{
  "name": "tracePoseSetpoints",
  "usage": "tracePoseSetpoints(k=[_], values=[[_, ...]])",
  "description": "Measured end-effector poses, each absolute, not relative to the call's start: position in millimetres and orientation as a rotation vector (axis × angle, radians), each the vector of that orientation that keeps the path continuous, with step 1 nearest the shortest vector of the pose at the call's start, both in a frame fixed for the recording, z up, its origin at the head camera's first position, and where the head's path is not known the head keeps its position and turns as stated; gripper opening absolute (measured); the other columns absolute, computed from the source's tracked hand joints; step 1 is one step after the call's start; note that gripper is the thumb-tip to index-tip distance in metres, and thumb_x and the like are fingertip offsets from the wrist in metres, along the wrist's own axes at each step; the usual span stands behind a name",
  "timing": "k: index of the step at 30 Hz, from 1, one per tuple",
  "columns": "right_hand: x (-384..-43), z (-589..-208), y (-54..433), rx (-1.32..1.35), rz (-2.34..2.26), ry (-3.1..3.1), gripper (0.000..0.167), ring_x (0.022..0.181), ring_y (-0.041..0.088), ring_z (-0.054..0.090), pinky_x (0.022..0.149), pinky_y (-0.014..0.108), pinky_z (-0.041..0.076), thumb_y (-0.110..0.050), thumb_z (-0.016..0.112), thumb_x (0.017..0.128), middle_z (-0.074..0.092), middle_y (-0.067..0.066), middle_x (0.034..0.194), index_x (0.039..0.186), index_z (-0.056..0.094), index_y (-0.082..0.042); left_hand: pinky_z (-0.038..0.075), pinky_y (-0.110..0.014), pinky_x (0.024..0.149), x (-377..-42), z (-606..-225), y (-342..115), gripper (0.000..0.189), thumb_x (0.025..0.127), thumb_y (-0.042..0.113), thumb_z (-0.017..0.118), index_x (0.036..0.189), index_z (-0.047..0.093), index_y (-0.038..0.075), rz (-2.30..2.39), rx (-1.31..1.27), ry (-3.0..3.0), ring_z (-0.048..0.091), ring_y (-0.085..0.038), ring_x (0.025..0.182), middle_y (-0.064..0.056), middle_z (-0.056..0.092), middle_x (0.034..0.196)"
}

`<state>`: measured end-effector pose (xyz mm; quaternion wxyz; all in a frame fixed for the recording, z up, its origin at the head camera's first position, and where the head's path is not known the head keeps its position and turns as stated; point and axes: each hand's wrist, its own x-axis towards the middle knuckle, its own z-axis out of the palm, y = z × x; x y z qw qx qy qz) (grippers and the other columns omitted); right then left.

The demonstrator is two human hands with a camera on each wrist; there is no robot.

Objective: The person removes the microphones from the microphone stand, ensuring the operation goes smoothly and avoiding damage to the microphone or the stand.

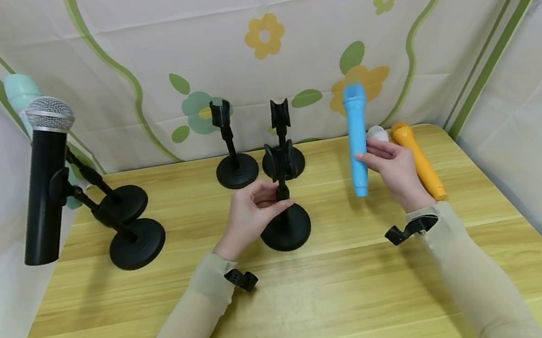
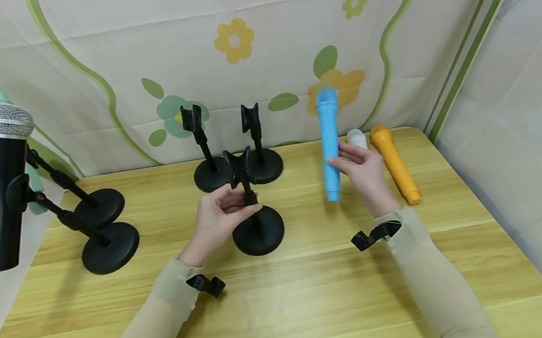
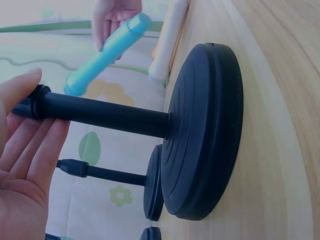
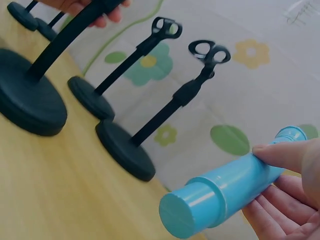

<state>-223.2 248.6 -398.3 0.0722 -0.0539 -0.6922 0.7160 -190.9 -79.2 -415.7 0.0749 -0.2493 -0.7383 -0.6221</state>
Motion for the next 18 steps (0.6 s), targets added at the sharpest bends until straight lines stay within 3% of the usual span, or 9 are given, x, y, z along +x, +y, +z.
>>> tracePoseSetpoints(k=[18], values=[[-217.1,-425.6,264.5,-0.384,1.978,-2.311,0.064,0.110,0.009,0.063,0.086,0.016,0.053,-0.025,0.085,0.087,0.064,0.014,0.134,0.141,0.060,-0.004,0.061,-0.032,0.077,-191.2,-416.6,-79.0,0.026,0.082,0.008,0.087,0.106,0.074,0.007,-1.877,-0.730,-2.220,0.074,-0.016,0.085,-0.002,0.075,0.100]])
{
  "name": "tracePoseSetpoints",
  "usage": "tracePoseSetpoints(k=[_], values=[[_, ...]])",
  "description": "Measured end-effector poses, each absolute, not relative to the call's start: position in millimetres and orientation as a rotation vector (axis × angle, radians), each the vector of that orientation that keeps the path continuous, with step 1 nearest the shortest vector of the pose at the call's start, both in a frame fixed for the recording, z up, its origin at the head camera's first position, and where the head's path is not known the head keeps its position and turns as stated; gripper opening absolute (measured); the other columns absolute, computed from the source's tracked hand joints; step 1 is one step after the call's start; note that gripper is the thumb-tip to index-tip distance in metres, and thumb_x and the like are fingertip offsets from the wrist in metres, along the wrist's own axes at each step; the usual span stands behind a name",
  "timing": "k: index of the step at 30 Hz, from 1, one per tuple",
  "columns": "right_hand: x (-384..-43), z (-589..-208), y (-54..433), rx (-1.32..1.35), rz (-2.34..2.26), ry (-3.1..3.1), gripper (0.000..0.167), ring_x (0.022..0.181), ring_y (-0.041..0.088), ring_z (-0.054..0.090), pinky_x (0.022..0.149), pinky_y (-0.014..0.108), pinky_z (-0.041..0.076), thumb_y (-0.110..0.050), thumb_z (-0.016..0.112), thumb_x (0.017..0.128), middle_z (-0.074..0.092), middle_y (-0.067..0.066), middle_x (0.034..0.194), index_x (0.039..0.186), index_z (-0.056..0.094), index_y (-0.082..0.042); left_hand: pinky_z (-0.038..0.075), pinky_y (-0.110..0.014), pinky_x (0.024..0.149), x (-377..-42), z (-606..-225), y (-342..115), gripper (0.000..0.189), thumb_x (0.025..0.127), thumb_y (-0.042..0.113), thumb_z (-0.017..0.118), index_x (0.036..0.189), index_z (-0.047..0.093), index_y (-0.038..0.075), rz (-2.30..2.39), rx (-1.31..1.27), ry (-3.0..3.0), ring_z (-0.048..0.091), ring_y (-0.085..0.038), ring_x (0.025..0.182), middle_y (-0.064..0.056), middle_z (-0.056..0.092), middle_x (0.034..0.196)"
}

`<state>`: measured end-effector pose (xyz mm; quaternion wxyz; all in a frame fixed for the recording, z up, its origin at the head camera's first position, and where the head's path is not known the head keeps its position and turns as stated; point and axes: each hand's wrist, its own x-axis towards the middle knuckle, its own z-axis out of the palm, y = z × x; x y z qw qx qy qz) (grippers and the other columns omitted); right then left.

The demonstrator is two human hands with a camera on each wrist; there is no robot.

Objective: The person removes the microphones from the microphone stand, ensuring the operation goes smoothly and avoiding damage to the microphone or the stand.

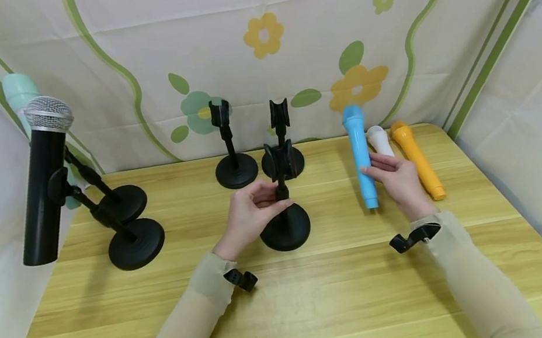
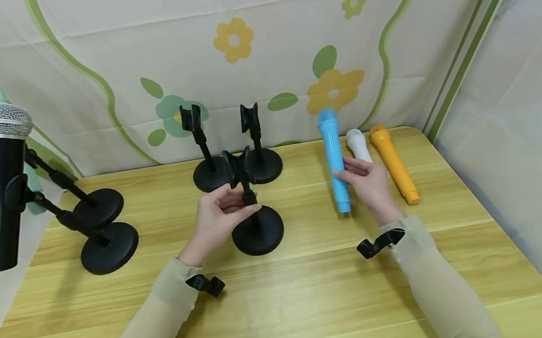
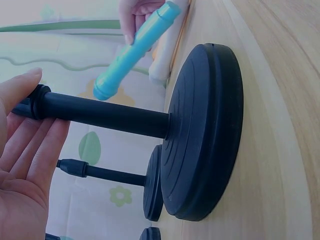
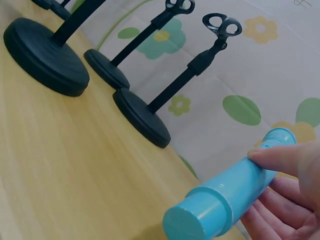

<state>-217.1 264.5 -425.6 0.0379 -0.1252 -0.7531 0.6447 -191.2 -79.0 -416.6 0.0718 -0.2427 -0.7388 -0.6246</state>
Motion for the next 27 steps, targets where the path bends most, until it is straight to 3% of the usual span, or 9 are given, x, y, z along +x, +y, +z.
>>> tracePoseSetpoints(k=[11,27], values=[[-216.7,-438.5,269.3,-0.448,1.825,-2.451,0.061,0.126,0.016,0.057,0.100,0.023,0.048,-0.031,0.081,0.091,0.061,0.011,0.140,0.144,0.059,-0.009,0.062,-0.033,0.077,-191.8,-417.0,-78.3,0.025,0.082,0.007,0.087,0.104,0.074,0.007,-1.888,-0.760,-2.190,0.074,-0.017,0.085,-0.003,0.075,0.099],[-213.5,-446.6,268.2,-0.477,1.672,-2.533,0.054,0.124,0.023,0.060,0.103,0.031,0.049,-0.027,0.077,0.094,0.064,0.014,0.135,0.141,0.061,-0.005,0.061,-0.038,0.079,-178.9,-394.8,-76.1,0.024,0.082,-0.006,0.083,0.103,0.072,-0.003,-1.909,-0.713,-2.226,0.074,-0.027,0.085,-0.014,0.075,0.099]])
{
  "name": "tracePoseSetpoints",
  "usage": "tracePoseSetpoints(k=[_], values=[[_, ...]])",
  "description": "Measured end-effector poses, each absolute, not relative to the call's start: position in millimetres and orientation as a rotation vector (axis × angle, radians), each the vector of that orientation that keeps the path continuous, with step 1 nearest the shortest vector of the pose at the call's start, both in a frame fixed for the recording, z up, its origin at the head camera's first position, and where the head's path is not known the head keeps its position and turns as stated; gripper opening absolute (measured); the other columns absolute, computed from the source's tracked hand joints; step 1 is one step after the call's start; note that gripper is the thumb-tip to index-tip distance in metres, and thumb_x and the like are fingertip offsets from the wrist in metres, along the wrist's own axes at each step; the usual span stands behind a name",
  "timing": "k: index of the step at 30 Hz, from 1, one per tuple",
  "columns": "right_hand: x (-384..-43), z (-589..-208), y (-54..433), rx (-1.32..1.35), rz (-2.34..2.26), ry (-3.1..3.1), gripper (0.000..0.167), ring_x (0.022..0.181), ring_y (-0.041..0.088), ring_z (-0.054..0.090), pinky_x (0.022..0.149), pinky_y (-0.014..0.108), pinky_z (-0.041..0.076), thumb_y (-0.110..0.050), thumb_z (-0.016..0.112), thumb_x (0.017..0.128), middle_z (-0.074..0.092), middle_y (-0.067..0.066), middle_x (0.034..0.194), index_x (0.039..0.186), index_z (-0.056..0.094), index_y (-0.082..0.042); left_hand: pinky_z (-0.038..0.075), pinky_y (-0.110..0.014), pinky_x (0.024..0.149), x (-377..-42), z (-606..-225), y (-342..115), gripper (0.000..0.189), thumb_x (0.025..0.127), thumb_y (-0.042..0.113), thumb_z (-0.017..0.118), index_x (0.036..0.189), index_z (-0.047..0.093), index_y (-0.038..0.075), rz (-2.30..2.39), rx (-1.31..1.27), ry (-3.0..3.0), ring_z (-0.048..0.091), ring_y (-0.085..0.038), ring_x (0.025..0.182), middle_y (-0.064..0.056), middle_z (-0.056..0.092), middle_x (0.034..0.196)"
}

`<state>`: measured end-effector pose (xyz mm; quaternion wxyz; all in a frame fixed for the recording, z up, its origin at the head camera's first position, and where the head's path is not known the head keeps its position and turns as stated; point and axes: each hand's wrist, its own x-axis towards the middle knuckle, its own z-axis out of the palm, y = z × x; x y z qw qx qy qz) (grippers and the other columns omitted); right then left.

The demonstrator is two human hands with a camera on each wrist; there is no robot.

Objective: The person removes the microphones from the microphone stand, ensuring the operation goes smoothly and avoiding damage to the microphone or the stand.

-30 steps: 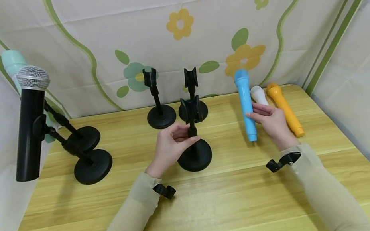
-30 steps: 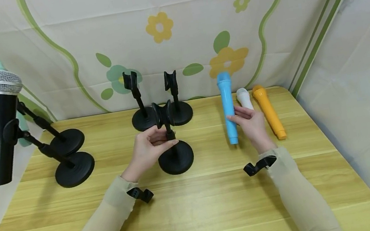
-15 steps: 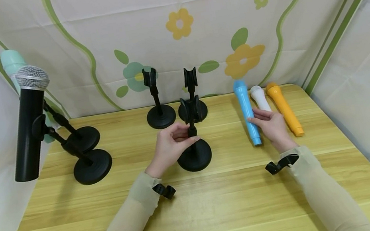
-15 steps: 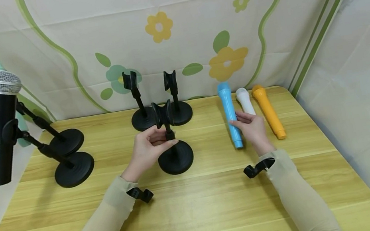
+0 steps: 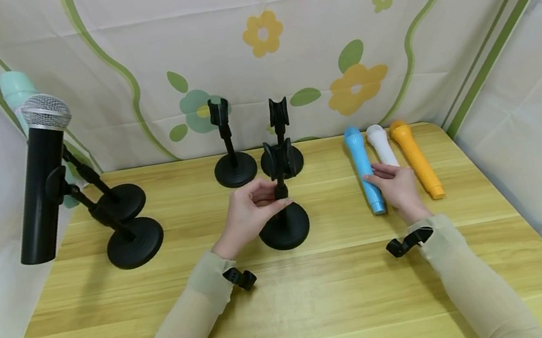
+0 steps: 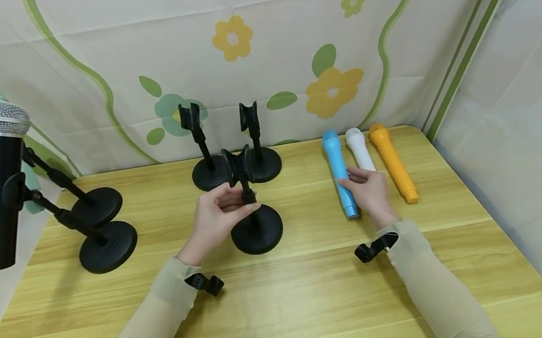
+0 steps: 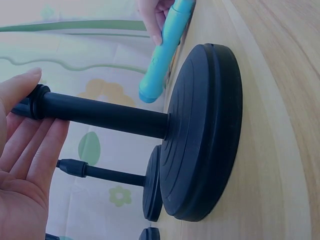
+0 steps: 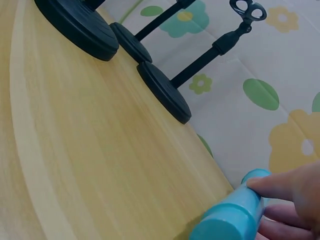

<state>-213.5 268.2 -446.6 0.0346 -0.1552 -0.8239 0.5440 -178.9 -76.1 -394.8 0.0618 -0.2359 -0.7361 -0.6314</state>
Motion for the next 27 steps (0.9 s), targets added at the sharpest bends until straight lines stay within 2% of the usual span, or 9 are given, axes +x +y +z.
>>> tracePoseSetpoints(k=[7,14,27], values=[[-212.2,-445.8,265.4,-0.501,1.602,-2.555,0.054,0.126,0.025,0.059,0.105,0.037,0.048,-0.027,0.076,0.095,0.063,0.015,0.135,0.141,0.060,-0.004,0.061,-0.037,0.079,-173.9,-387.1,-76.5,0.024,0.082,-0.005,0.083,0.103,0.072,-0.003,-1.905,-0.714,-2.218,0.074,-0.027,0.085,-0.013,0.075,0.099],[-215.6,-448.0,262.0,-0.475,1.548,-2.551,0.054,0.122,0.027,0.062,0.101,0.038,0.051,-0.023,0.076,0.094,0.065,0.017,0.132,0.141,0.060,-0.002,0.061,-0.034,0.079,-173.8,-388.4,-76.3,0.024,0.082,-0.004,0.084,0.103,0.072,-0.002,-1.905,-0.701,-2.230,0.074,-0.027,0.086,-0.013,0.074,0.099],[-219.0,-446.4,261.5,-0.478,1.532,-2.538,0.058,0.124,0.028,0.060,0.104,0.041,0.048,-0.021,0.074,0.096,0.064,0.018,0.134,0.147,0.053,-0.002,0.061,-0.032,0.079,-173.3,-387.9,-76.2,0.024,0.083,-0.004,0.083,0.104,0.072,-0.002,-1.908,-0.686,-2.247,0.074,-0.027,0.087,-0.013,0.074,0.100]])
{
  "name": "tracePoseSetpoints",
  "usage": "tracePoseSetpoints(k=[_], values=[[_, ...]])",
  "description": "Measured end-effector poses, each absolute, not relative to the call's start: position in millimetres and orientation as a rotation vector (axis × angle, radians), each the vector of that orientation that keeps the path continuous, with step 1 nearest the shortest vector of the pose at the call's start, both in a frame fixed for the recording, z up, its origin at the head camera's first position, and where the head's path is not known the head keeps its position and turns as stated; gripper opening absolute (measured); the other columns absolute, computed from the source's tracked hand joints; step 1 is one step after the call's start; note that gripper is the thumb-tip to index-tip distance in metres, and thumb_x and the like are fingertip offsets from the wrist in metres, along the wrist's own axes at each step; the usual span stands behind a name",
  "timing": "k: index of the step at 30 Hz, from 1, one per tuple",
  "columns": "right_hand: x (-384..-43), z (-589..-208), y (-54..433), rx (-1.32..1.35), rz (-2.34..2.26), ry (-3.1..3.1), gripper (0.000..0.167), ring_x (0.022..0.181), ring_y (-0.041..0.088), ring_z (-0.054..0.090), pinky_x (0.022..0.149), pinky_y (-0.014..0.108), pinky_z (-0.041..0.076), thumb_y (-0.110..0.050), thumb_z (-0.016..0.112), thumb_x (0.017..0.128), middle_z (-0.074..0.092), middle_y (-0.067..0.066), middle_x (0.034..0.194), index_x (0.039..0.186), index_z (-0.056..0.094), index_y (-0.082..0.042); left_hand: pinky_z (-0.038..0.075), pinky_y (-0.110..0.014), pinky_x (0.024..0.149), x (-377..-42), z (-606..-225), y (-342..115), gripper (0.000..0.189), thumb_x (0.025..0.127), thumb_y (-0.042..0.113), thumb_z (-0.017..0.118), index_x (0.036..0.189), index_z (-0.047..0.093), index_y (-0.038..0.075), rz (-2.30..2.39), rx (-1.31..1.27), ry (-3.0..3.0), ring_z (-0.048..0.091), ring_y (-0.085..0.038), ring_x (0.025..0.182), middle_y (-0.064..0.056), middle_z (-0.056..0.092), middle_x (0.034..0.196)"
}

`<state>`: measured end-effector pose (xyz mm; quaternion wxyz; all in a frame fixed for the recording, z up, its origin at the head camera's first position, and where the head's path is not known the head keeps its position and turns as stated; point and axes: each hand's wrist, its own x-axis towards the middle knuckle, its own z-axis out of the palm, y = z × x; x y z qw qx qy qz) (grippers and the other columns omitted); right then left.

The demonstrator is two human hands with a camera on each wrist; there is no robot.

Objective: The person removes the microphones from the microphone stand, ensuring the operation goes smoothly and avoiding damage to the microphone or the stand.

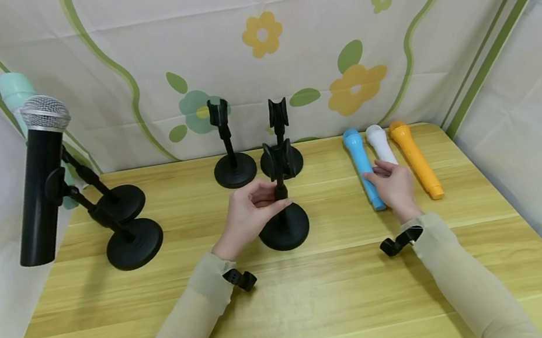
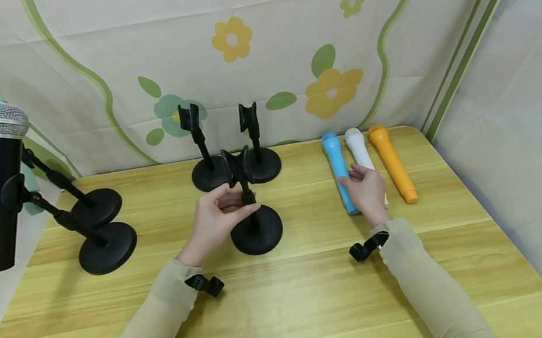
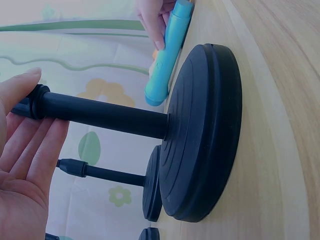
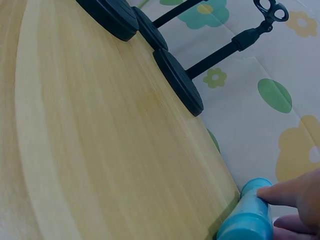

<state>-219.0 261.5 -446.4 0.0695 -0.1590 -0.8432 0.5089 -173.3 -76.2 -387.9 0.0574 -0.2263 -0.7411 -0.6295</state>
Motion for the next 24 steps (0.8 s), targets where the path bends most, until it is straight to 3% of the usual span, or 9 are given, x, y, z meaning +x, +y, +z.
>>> tracePoseSetpoints(k=[8,16,24], values=[[-218.5,-444.9,262.9,-0.422,1.511,-2.526,0.062,0.128,0.030,0.057,0.106,0.041,0.046,-0.021,0.074,0.096,0.058,0.019,0.141,0.149,0.049,0.001,0.061,-0.033,0.079,-190.2,-416.5,-78.4,0.028,0.082,0.006,0.086,0.107,0.073,0.004,-1.916,-0.717,-2.213,0.074,-0.021,0.087,-0.008,0.075,0.102],[-214.6,-431.0,259.2,-0.349,1.561,-2.456,0.062,0.130,0.030,0.056,0.107,0.038,0.047,-0.019,0.076,0.094,0.057,0.018,0.142,0.148,0.051,-0.001,0.061,-0.033,0.077,-191.2,-417.5,-79.0,0.026,0.082,0.007,0.087,0.105,0.074,0.007,-1.904,-0.737,-2.199,0.074,-0.018,0.085,-0.003,0.075,0.099],[-208.3,-409.4,243.7,-0.197,1.626,-2.412,0.068,0.129,0.028,0.057,0.106,0.035,0.047,-0.035,0.079,0.092,0.059,0.016,0.141,0.147,0.054,-0.003,0.061,-0.033,0.077,-190.5,-417.1,-79.0,0.027,0.082,0.007,0.087,0.106,0.074,0.008,-1.898,-0.729,-2.212,0.074,-0.017,0.085,-0.003,0.075,0.099]])
